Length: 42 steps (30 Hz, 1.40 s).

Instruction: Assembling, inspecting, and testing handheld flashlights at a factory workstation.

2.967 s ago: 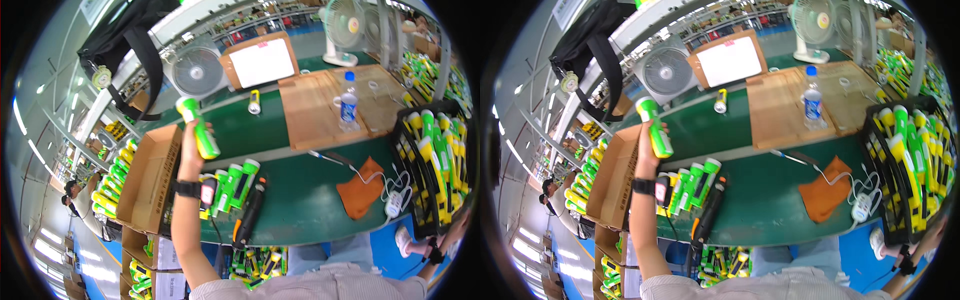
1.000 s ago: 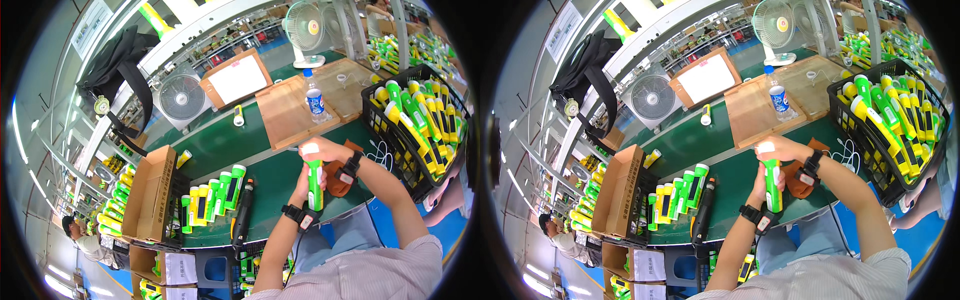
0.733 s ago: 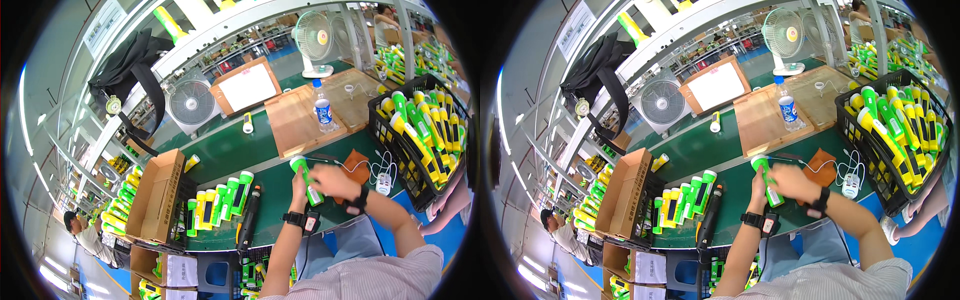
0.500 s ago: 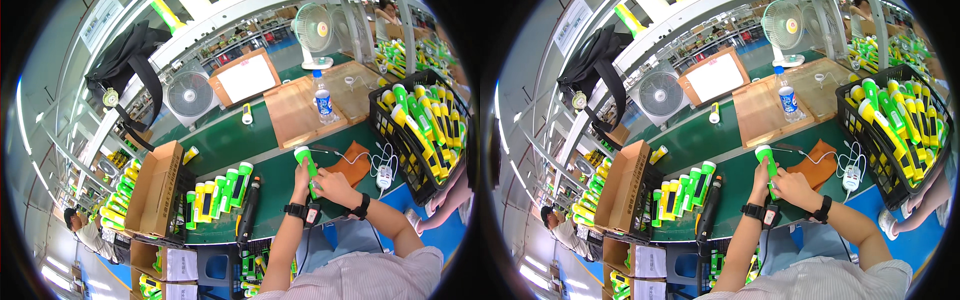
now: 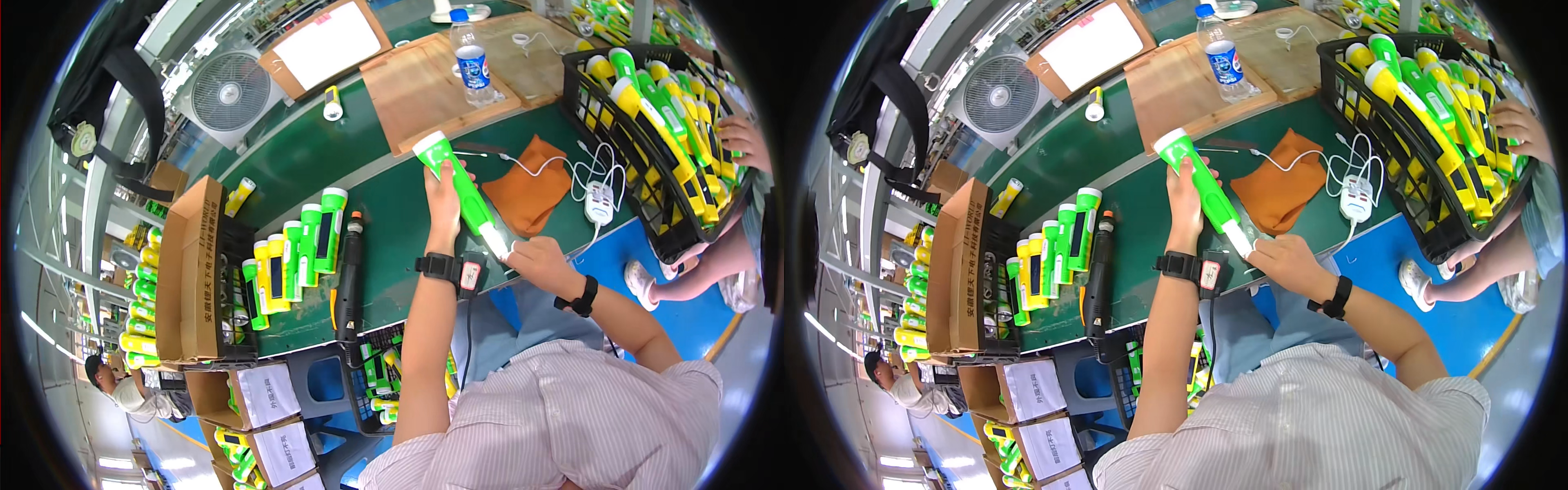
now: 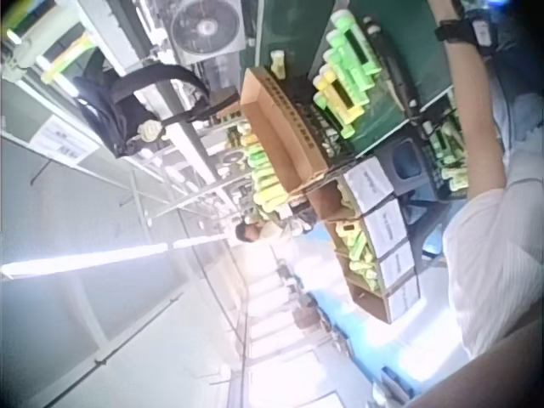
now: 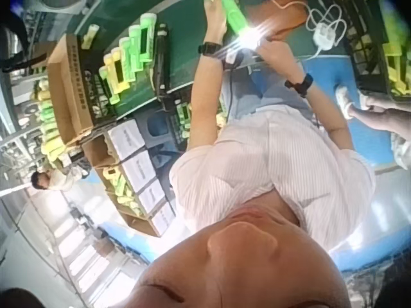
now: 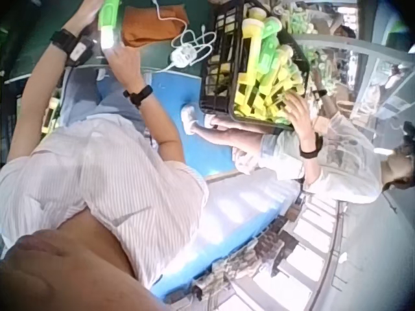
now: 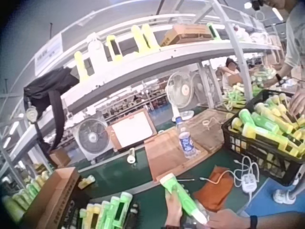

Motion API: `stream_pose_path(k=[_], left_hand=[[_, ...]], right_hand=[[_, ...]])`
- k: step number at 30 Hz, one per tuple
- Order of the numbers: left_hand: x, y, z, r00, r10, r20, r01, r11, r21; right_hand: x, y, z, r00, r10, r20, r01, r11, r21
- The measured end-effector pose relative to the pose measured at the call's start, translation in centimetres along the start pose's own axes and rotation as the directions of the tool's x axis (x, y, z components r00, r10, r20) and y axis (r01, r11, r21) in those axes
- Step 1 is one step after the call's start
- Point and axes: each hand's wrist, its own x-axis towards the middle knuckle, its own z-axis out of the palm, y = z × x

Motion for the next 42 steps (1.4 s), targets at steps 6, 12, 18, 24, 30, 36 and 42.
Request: stream_pose_path(k=[6, 12, 18, 24, 30, 36, 42], left_hand=[[-0.4, -0.9, 0.5, 0.996, -0.062, 0.063, 0.063, 0.998, -0.017], [-0.8, -1.3, 0.2, 0.999, -0.003, 0.043, -0.001, 0.997, 0.083], [-1.3, -1.0, 0.8, 0.991, -0.127, 0.047, 0.125, 0.991, 0.049], [-1.1, -0.6, 0.1, 0.986, -0.166, -0.004, 0.166, 0.983, 0.077], [-1.1, -0.2, 0.7, 0.982, -0.188, -0.017, 0.189, 0.978, 0.089], [-1.2, -0.2, 0.8, 0.984, -0.177, 0.012, 0.176, 0.981, 0.077], [-1.7, 0.2, 1.6, 0.981, -0.082, 0.176, 0.060, 0.991, 0.123]], right_hand=[[0.7, 0.6, -0.4, 0.998, 0.022, -0.051, -0.020, 0.999, 0.036], [8.4, 4.4, -0.4, 0.888, 0.459, 0.028, -0.439, 0.828, 0.348], [7.3, 11.6, 0.0, 0.764, 0.645, 0.023, -0.645, 0.764, -0.010], [9.1, 11.3, -0.3, 0.734, 0.673, 0.092, -0.678, 0.735, 0.024], [10.9, 9.0, 0.1, 0.950, 0.300, -0.090, -0.184, 0.766, 0.616], [10.5, 8.5, 1.1, 0.929, 0.360, -0.082, -0.211, 0.700, 0.683], [10.2, 8.6, 0.1, 0.880, 0.476, 0.012, -0.334, 0.599, 0.728]])
